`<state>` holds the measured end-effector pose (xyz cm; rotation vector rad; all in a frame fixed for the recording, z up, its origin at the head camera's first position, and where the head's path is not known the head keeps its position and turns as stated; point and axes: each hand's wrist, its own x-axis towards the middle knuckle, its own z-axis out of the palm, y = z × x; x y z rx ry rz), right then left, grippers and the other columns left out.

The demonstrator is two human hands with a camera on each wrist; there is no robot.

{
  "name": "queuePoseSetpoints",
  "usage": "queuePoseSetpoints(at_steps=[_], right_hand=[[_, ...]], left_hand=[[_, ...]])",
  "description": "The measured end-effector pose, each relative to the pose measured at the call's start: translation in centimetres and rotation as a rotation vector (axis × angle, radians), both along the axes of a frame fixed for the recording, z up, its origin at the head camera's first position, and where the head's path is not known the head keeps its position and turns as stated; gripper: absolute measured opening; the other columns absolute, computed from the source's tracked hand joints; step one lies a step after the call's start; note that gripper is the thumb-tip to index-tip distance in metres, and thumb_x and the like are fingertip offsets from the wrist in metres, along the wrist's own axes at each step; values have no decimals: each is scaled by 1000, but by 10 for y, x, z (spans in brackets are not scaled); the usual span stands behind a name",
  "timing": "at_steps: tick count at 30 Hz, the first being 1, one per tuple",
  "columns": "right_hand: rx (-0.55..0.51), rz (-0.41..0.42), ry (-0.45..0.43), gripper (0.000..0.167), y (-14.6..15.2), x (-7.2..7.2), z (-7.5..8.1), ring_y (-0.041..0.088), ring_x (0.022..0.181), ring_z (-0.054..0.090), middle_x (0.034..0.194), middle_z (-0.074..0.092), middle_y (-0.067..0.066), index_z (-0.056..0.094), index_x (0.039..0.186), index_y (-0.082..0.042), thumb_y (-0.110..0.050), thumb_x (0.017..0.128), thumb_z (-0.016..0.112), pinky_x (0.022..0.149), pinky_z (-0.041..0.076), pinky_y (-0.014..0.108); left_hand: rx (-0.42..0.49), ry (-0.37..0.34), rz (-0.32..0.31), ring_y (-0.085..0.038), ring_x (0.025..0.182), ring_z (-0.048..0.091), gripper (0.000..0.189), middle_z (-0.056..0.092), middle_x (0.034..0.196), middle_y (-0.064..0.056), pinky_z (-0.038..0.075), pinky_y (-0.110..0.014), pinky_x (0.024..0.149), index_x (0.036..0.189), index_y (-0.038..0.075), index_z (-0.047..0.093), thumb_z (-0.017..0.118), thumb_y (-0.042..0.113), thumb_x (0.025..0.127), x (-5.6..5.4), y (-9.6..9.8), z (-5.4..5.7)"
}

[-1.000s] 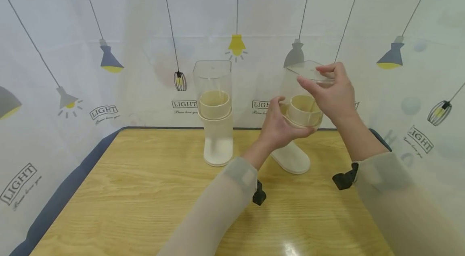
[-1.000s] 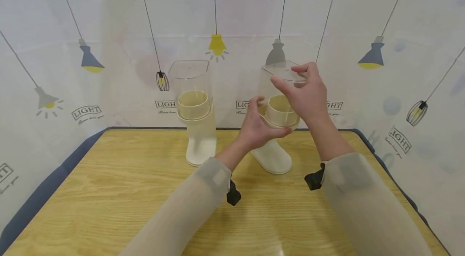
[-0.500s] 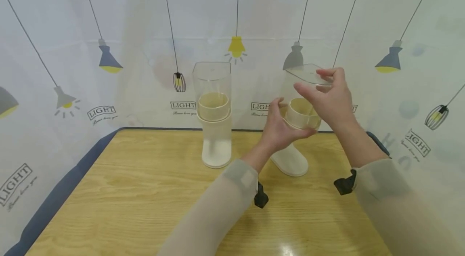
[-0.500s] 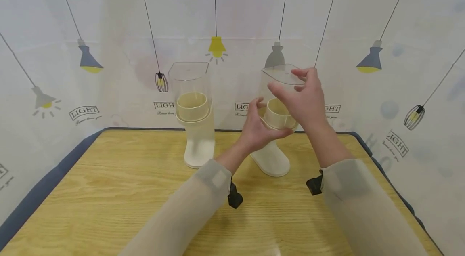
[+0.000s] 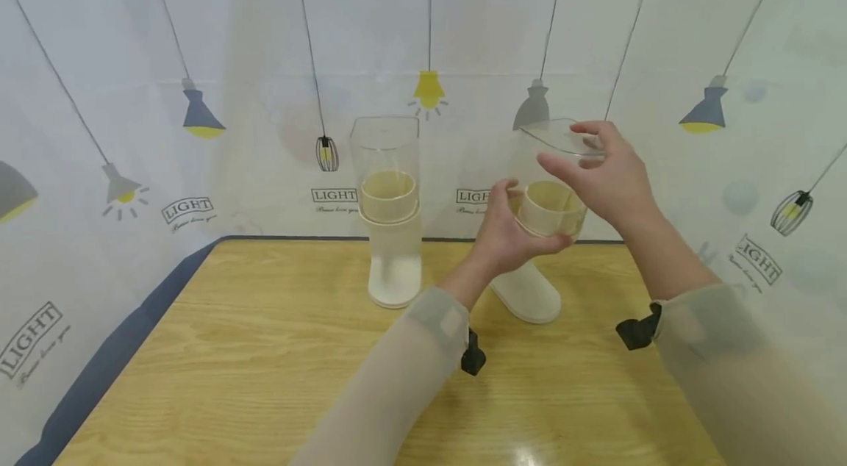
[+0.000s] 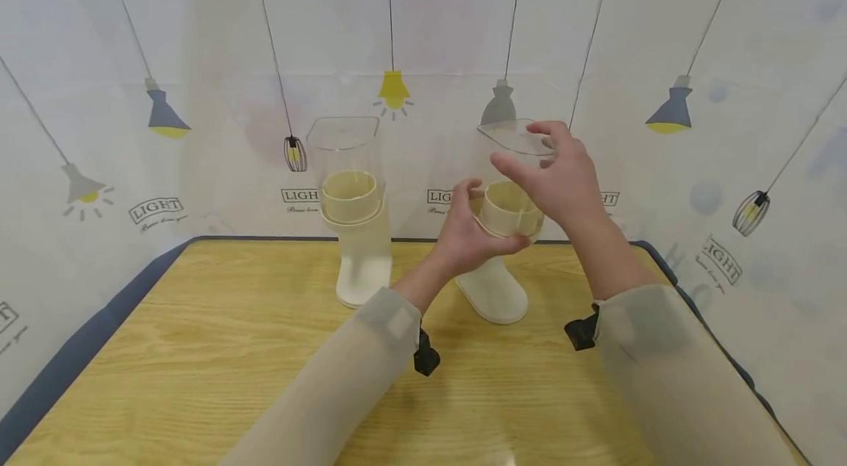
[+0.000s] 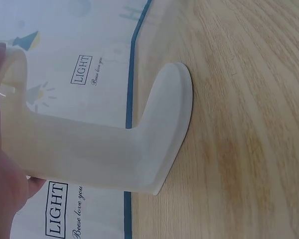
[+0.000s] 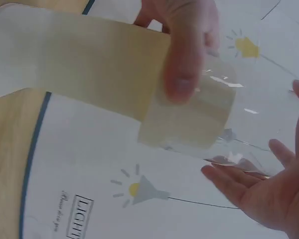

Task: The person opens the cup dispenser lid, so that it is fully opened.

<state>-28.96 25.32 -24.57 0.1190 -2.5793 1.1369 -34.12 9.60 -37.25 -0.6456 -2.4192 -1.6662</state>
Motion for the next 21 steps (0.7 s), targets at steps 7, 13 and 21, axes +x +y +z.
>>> queuePoseSetpoints(at_steps=[7, 13, 21], right_hand=[[154, 21, -9, 90, 9, 2, 6, 48, 147, 56, 173, 43, 19, 45, 166, -24, -69, 94, 76, 107, 52, 73], [120, -7, 10, 87, 9, 7, 2, 47, 145, 58, 173, 44, 17, 48, 165, -26, -69, 94, 75, 104, 54, 71], [151, -7, 70, 83, 4, 6, 9, 50, 140, 61, 172, 42, 22, 49, 166, -26, -64, 97, 75, 102, 54, 70]], left_hand=[[-4, 4, -3, -22, 138, 57, 126, 47, 161, -8, 54, -41, 113, 168, 20, 23, 102, 49, 74, 0, 1, -3], [-19, -7, -16, -20, 134, 59, 127, 48, 161, -7, 55, -36, 110, 168, 22, 24, 103, 48, 72, 0, 0, -4], [-20, 35, -30, -20, 133, 59, 123, 48, 159, -8, 56, -33, 107, 167, 20, 27, 103, 45, 74, -4, -3, 0]])
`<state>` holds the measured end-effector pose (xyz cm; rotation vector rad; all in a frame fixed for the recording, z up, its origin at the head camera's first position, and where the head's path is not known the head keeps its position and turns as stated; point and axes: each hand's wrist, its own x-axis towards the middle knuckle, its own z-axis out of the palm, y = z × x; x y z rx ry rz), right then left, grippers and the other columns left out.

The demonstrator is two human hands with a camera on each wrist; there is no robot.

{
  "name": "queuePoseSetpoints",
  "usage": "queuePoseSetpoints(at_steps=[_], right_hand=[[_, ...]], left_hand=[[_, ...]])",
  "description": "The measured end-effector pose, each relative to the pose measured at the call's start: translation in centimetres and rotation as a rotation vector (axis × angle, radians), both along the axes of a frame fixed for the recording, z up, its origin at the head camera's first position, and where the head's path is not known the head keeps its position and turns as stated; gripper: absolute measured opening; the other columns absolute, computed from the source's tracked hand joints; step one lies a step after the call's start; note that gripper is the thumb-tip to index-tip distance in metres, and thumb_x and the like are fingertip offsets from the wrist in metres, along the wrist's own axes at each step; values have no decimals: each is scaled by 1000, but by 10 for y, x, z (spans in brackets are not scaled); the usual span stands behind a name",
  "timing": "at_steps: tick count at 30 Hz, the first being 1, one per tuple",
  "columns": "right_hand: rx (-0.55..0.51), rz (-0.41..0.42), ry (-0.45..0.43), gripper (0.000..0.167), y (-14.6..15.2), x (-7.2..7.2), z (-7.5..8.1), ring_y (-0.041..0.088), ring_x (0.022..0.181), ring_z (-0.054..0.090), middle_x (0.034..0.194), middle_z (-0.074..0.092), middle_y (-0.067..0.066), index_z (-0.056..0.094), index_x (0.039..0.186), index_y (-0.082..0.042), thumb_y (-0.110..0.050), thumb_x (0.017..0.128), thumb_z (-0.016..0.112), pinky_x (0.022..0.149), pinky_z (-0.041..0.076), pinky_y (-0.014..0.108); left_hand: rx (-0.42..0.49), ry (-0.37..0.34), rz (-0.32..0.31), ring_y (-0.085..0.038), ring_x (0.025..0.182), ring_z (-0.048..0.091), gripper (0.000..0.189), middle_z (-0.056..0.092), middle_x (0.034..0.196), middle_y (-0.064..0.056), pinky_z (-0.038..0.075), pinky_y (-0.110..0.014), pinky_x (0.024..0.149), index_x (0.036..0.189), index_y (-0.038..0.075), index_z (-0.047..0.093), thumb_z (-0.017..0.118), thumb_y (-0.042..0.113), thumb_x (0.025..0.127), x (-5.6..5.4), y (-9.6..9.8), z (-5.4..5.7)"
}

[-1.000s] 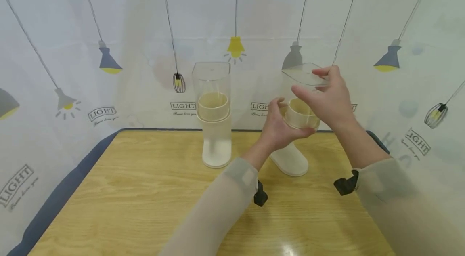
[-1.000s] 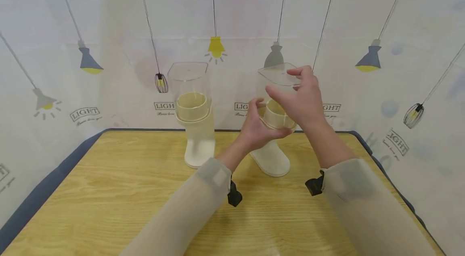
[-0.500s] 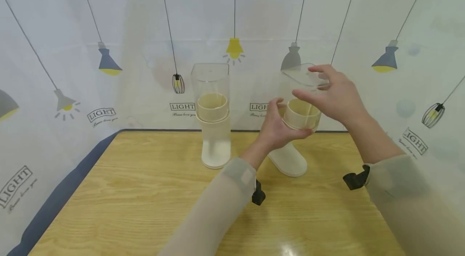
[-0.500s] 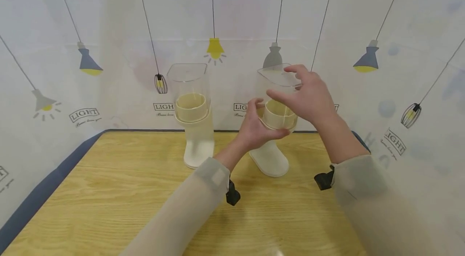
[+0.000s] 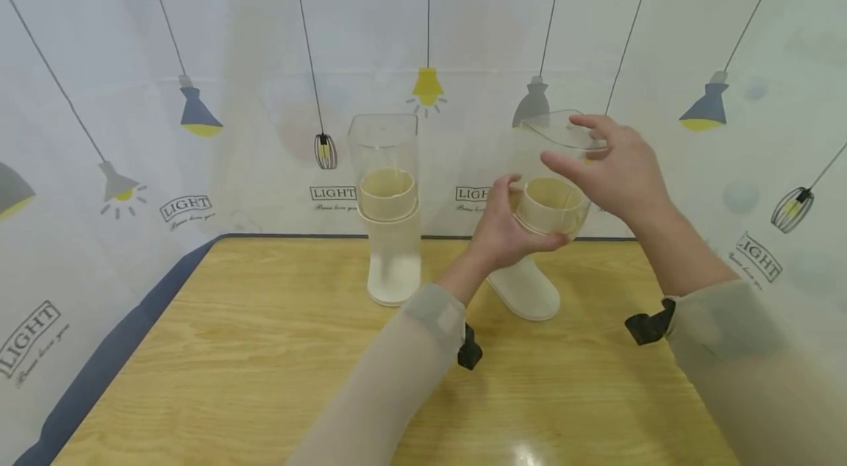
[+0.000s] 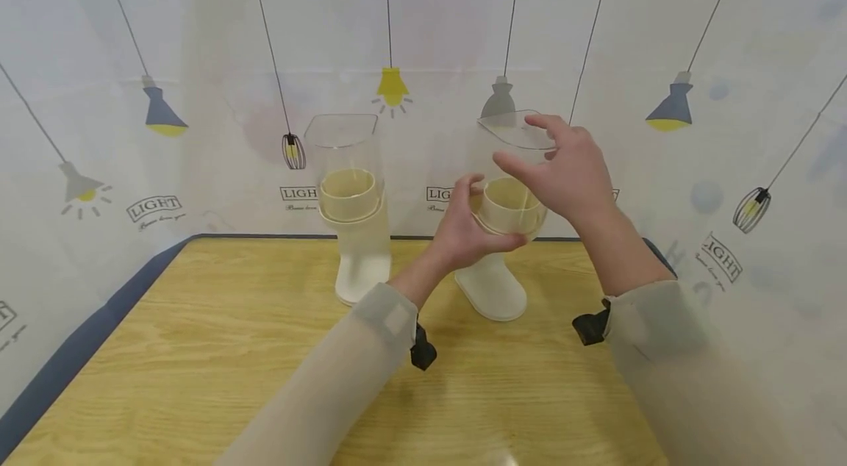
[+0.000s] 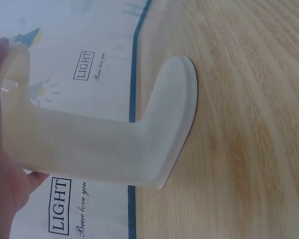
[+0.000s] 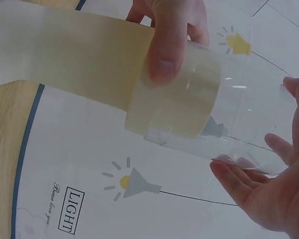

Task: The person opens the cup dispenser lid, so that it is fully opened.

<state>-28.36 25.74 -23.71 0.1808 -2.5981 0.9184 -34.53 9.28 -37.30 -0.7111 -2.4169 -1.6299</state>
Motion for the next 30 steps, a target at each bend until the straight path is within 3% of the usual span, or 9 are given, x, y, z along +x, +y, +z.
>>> queuePoseSetpoints(at_steps=[4, 11, 13, 15, 17, 19, 26, 30], right_hand=[[-17, -9, -24, 85, 3, 0, 1, 50, 144, 58, 176, 37, 19, 46, 168, -27, -65, 97, 74, 102, 55, 70], [-109, -50, 40, 81, 7, 9, 6, 44, 144, 61, 174, 39, 15, 48, 166, -35, -65, 96, 76, 103, 58, 67], [-116, -58, 53, 80, 9, 12, 10, 42, 144, 62, 174, 40, 13, 48, 166, -36, -64, 96, 75, 98, 64, 56], [-122, -58, 69, 79, 10, 15, 14, 42, 143, 63, 173, 42, 12, 49, 165, -37, -63, 96, 76, 89, 65, 36], [-130, -65, 80, 77, 13, 17, 17, 41, 143, 63, 173, 44, 10, 49, 164, -39, -62, 96, 77, 80, 58, 19], [-143, -75, 84, 76, 17, 18, 19, 40, 143, 64, 173, 45, 8, 50, 163, -41, -61, 96, 78, 73, 49, 9], [-189, -145, 77, 74, 34, 25, 24, 35, 148, 60, 176, 42, 4, 46, 164, -47, -62, 97, 75, 70, 46, 6], [-237, -186, 73, 72, 46, 29, 27, 23, 149, 60, 177, 40, -3, 45, 163, -49, -61, 98, 75, 72, 45, 7]], left_hand=[[-18, -4, -24, -19, 135, 58, 129, 46, 162, -8, 55, -35, 110, 172, 20, 21, 102, 47, 75, -1, -2, 1], [10, -45, -53, -22, 141, 54, 141, 41, 164, -8, 49, -44, 120, 175, 25, 9, 104, 45, 73, -2, -6, -1], [29, -63, -34, -23, 142, 52, 140, 39, 164, -8, 49, -47, 120, 174, 26, 11, 105, 45, 71, -2, -7, -3], [46, -70, -4, -24, 141, 51, 138, 37, 163, -9, 49, -46, 120, 172, 24, 15, 105, 45, 70, -2, -8, -4], [58, -75, 24, -23, 140, 51, 135, 38, 163, -9, 50, -44, 119, 170, 21, 20, 106, 46, 69, -2, -10, -6], [63, -75, 41, -23, 140, 51, 132, 38, 163, -10, 49, -42, 120, 168, 18, 24, 106, 47, 68, -3, -11, -7], [12, -97, 52, -24, 146, 48, 123, 35, 164, -8, 46, -45, 124, 165, 17, 31, 102, 53, 72, 2, -14, -8], [-12, -95, 76, -25, 144, 50, 123, 37, 164, -8, 48, -47, 122, 168, 17, 31, 99, 58, 74, 6, -10, -7]])
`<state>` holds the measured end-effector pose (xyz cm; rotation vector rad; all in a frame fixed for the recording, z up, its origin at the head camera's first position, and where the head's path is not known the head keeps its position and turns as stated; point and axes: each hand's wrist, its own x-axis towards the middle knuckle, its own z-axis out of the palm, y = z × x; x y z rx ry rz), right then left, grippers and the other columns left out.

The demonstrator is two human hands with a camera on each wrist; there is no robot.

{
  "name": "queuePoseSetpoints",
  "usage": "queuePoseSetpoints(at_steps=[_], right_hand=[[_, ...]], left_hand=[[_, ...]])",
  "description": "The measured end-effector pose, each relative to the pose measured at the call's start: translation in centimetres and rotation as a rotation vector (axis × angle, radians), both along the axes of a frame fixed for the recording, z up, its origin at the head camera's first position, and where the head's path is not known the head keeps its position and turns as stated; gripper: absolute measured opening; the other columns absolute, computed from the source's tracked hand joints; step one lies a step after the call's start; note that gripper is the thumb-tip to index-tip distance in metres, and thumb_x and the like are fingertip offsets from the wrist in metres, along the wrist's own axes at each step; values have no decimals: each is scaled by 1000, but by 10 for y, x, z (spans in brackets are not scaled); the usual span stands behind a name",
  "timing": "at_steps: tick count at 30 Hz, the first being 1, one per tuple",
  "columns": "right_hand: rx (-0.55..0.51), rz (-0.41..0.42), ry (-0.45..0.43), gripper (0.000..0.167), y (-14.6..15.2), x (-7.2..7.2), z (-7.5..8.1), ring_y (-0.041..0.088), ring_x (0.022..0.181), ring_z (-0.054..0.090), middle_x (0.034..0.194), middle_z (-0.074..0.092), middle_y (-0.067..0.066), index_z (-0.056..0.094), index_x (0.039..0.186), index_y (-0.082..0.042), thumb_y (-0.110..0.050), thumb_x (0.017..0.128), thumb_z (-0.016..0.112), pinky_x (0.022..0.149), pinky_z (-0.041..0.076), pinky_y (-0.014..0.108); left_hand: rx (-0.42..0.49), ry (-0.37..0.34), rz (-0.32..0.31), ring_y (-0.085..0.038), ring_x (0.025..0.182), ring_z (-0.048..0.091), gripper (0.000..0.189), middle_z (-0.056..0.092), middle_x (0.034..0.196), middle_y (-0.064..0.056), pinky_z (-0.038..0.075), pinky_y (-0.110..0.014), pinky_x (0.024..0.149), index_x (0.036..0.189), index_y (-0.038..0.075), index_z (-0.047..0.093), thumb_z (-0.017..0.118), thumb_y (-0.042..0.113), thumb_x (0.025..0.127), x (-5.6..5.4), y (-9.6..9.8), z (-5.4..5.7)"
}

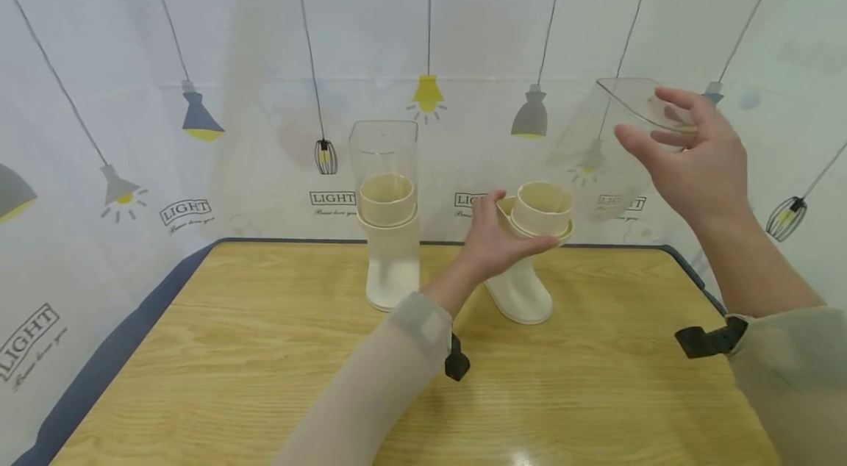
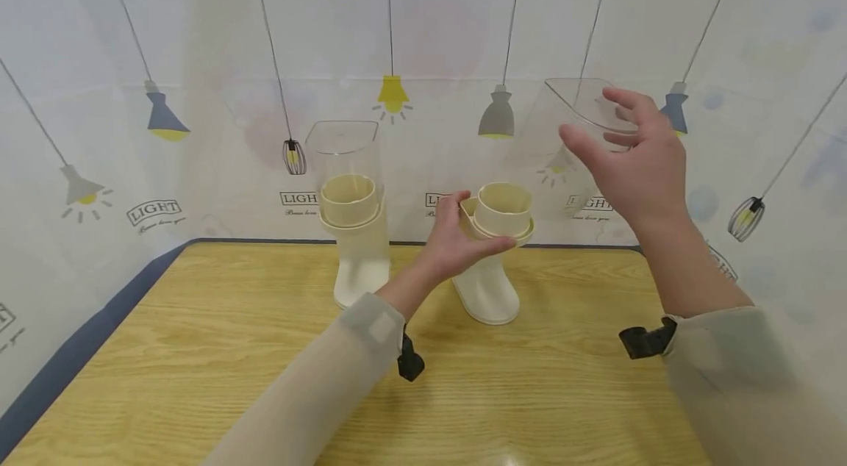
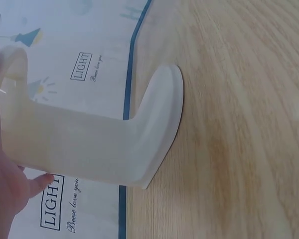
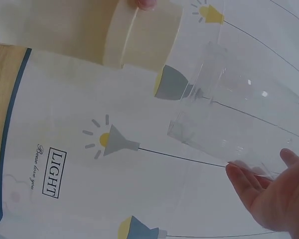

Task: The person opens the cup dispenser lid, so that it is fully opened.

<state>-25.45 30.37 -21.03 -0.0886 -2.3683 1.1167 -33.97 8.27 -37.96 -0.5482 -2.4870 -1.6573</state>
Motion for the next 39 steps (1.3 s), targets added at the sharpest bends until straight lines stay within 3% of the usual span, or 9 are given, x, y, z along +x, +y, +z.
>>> queuePoseSetpoints(at_steps=[5, 8, 15, 18, 25, 28, 31, 32, 39], right_hand=[[-77, -23, -13, 71, 16, 4, 0, -2, 134, 60, 178, 36, -13, 45, 162, -52, -57, 98, 76, 73, 44, 9], [-76, -69, -16, 73, 25, 5, -4, -4, 134, 60, 177, 37, -15, 43, 163, -53, -59, 98, 75, 74, 43, 11], [2, -170, -81, 76, 51, 7, -29, 22, 158, 49, 181, 30, -8, 34, 166, -55, -67, 99, 67, 75, 38, 13], [32, -184, -113, 79, 61, 9, -42, 33, 160, 46, 182, 27, 0, 30, 169, -53, -69, 100, 65, 81, 44, 19], [73, -190, -188, 90, 87, 10, -83, 50, 155, 45, 182, 23, 15, 26, 175, -35, -68, 101, 64, 70, 37, 15], [105, -182, -222, 95, 98, 10, -101, 57, 152, 44, 181, 21, 22, 24, 177, -23, -67, 102, 62, 80, 59, 41], [145, -172, -265, 98, 110, 10, -119, 63, 149, 44, 180, 17, 29, 19, 177, -16, -66, 104, 60, 100, 51, 77], [155, -167, -275, 98, 114, 9, -125, 64, 148, 44, 180, 16, 31, 17, 177, -15, -66, 105, 60, 106, 45, 81], [202, -120, -324, 102, 135, 0, -161, 69, 142, 44, 174, 11, 44, 14, 176, -12, -66, 104, 62, 109, 40, 83]], left_hand=[[20, -24, 61, -22, 135, 53, 128, 39, 163, -6, 54, -46, 114, 169, 21, 30, 97, 67, 71, 5, 9, -3], [48, -45, 95, -19, 128, 55, 129, 40, 160, -5, 56, -42, 110, 169, 26, 29, 98, 68, 69, 7, 14, -4], [83, -46, 113, -20, 126, 55, 123, 44, 158, -8, 56, -41, 106, 169, 25, 31, 99, 60, 72, 8, 15, -7], [87, -49, 89, -21, 127, 56, 122, 45, 160, -8, 57, -41, 105, 170, 27, 31, 99, 58, 73, 7, 14, -7], [85, -89, 19, -28, 140, 55, 121, 39, 171, -9, 54, -47, 113, 172, 31, 28, 97, 58, 76, 5, 8, -4], [87, -99, -8, -30, 149, 50, 120, 37, 174, -8, 50, -52, 119, 172, 31, 28, 97, 57, 77, 3, 5, -2], [87, -107, -36, -30, 153, 47, 119, 38, 175, -7, 47, -55, 122, 172, 32, 29, 97, 56, 77, 1, 3, -1], [81, -107, -42, -30, 154, 46, 118, 38, 175, -6, 46, -55, 123, 171, 32, 30, 97, 56, 77, -1, 2, -1], [72, -110, -70, -30, 156, 46, 117, 42, 173, -5, 45, -54, 124, 171, 32, 32, 98, 56, 77, -7, -1, 0]])
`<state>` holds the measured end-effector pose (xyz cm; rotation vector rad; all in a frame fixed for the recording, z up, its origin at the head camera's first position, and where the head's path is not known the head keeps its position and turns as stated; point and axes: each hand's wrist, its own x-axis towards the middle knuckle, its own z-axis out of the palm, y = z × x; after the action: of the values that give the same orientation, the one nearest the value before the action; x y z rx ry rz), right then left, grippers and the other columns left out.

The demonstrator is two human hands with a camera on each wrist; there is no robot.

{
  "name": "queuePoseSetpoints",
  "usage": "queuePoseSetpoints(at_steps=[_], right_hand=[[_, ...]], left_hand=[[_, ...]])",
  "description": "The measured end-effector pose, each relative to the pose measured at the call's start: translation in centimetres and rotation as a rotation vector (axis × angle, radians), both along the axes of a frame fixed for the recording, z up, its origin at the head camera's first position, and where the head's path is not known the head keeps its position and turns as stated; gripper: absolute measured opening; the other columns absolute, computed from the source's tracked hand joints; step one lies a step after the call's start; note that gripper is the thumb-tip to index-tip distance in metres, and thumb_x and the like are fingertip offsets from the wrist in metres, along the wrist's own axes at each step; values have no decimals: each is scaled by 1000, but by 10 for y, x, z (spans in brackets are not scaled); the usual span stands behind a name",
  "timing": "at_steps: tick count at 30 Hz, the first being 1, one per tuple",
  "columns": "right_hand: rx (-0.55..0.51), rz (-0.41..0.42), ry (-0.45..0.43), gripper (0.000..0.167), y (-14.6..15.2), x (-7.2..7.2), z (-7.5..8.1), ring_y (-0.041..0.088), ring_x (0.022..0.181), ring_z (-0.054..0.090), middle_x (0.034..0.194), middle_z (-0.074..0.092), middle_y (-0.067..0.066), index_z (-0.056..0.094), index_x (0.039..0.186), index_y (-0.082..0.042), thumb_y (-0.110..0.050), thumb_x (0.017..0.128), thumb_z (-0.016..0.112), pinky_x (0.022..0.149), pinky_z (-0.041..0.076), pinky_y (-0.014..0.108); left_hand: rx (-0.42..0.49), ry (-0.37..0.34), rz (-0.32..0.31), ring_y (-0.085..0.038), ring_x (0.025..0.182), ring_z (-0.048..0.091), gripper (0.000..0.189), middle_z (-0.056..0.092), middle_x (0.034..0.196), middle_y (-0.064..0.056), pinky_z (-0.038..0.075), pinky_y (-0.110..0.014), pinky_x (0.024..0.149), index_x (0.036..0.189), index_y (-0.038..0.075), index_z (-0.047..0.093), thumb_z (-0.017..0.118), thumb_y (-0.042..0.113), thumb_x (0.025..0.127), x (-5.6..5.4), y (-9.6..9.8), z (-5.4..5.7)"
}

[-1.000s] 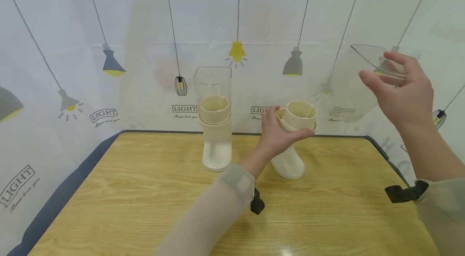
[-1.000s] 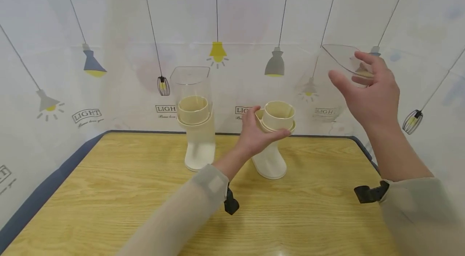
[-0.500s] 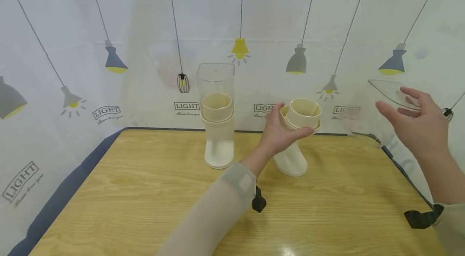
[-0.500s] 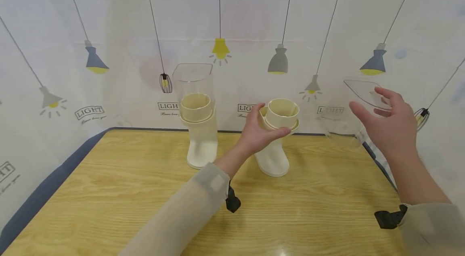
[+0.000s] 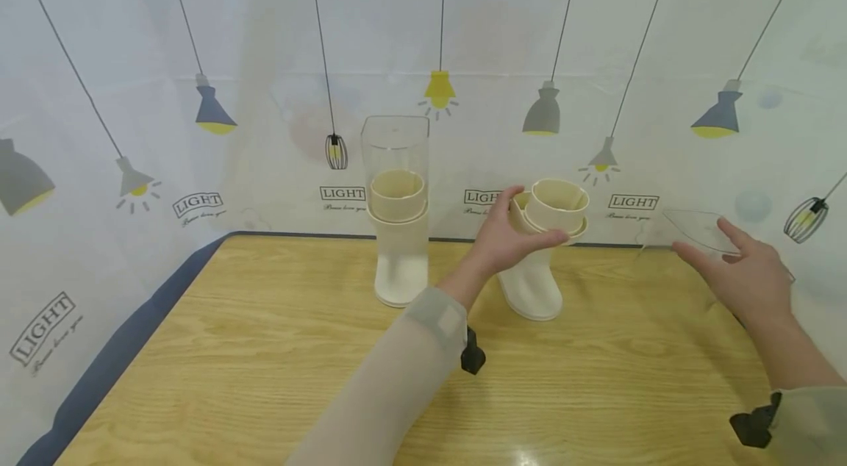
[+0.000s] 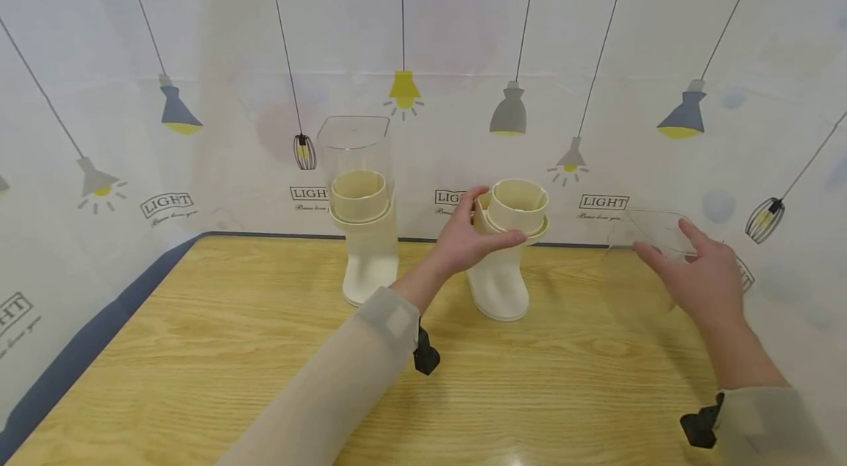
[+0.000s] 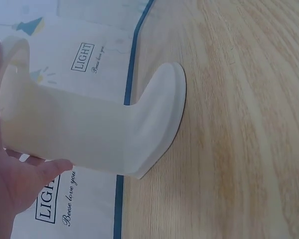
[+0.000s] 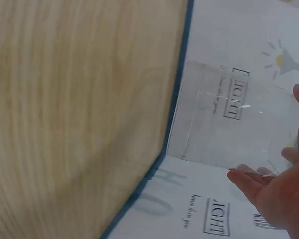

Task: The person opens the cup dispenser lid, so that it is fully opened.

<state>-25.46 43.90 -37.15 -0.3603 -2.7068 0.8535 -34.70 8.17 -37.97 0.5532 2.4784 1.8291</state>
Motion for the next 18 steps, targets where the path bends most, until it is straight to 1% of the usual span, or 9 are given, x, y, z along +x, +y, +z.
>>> queuePoseSetpoints(at_steps=[3, 6, 8, 11, 13, 18], right_hand=[[-10, 23, -29, 105, 6, -5, -11, 70, 143, 41, 171, 14, 47, 12, 176, -11, -67, 103, 62, 109, 38, 84], [24, 35, -41, 106, 11, -11, -20, 70, 140, 42, 164, 24, 52, 12, 175, -9, -69, 103, 62, 109, 37, 84], [42, 27, -40, 107, 11, -14, -25, 69, 140, 42, 161, 28, 53, 12, 175, -8, -69, 103, 62, 111, 36, 84], [46, 17, -30, 106, 9, -16, -31, 70, 140, 41, 165, 21, 52, 11, 175, -8, -69, 104, 61, 113, 34, 84], [36, 16, -23, 106, 8, -18, -33, 70, 146, 34, 167, 18, 51, 10, 175, -8, -68, 104, 61, 118, 30, 84], [34, 12, -34, 105, 8, -23, -36, 72, 154, 18, 168, 14, 52, 8, 176, -10, -69, 105, 59, 120, 23, 85]], left_hand=[[3, 0, -12, -30, 154, 48, 116, 44, 172, -6, 46, -53, 123, 170, 32, 33, 98, 54, 77, -2, -1, 0], [5, 3, -20, -28, 150, 51, 114, 46, 170, -6, 48, -51, 121, 170, 32, 34, 98, 53, 77, -4, -1, -2], [7, 2, -23, -26, 147, 53, 114, 49, 167, -6, 50, -49, 119, 169, 32, 35, 98, 52, 77, -5, -2, -3], [15, -3, -32, -23, 140, 57, 112, 53, 162, -6, 53, -45, 113, 169, 32, 36, 98, 52, 78, -6, -3, -3], [17, -9, -39, -22, 138, 58, 111, 54, 160, -6, 55, -43, 110, 169, 33, 37, 98, 52, 78, -7, -3, -3], [17, -25, -61, -21, 135, 59, 108, 55, 158, -5, 57, -42, 106, 168, 37, 37, 97, 53, 79, -12, -4, -2]])
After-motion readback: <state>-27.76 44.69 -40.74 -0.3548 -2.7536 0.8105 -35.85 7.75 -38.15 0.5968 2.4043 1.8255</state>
